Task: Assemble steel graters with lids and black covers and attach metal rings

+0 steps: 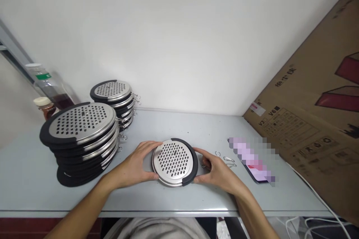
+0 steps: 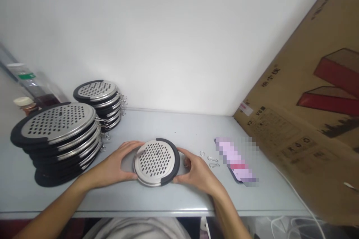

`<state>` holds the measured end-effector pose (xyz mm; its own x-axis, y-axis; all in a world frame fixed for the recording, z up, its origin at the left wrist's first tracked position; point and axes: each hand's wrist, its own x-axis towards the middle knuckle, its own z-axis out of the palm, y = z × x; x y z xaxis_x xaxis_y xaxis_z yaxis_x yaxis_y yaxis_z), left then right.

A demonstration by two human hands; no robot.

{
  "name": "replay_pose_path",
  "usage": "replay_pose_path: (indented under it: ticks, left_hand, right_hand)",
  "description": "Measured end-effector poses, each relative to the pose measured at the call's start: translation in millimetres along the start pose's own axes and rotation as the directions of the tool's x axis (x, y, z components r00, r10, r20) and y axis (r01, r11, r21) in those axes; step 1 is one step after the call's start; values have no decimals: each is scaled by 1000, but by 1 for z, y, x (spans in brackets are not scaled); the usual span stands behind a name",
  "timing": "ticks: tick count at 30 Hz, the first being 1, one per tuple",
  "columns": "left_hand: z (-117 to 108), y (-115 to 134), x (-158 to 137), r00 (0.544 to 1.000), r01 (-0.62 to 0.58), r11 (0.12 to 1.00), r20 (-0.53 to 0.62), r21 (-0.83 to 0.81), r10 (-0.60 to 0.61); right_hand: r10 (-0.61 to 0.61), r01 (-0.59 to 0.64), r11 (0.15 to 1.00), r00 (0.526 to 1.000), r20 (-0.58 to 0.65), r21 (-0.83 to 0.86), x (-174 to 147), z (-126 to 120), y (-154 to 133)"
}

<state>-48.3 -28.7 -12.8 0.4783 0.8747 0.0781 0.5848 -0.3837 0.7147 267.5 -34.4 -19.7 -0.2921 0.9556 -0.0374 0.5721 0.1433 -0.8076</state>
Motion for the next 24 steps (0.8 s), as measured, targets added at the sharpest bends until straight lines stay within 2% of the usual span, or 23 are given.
replay_pose_path:
  ticks: [6, 17, 22, 24]
  left_hand:
    - [5, 2, 1, 1000, 13, 1000, -28, -10, -13]
    - [1, 1, 5, 997, 70, 995, -41, -67, -73]
    - [2, -1, 5, 997, 43, 995, -65, -85, -48]
    - [4, 1, 4, 999, 23, 996, -41, -89, -27]
  right_hand:
    - [-20, 20, 1000, 1000, 6, 10, 1, 3, -3]
    - [-14, 14, 1000, 1000, 14, 10, 4, 8, 10]
    - [-42, 42, 999, 999, 10, 1, 2, 10, 2]
    - [-69, 69, 998, 998, 6, -12, 1, 12, -3]
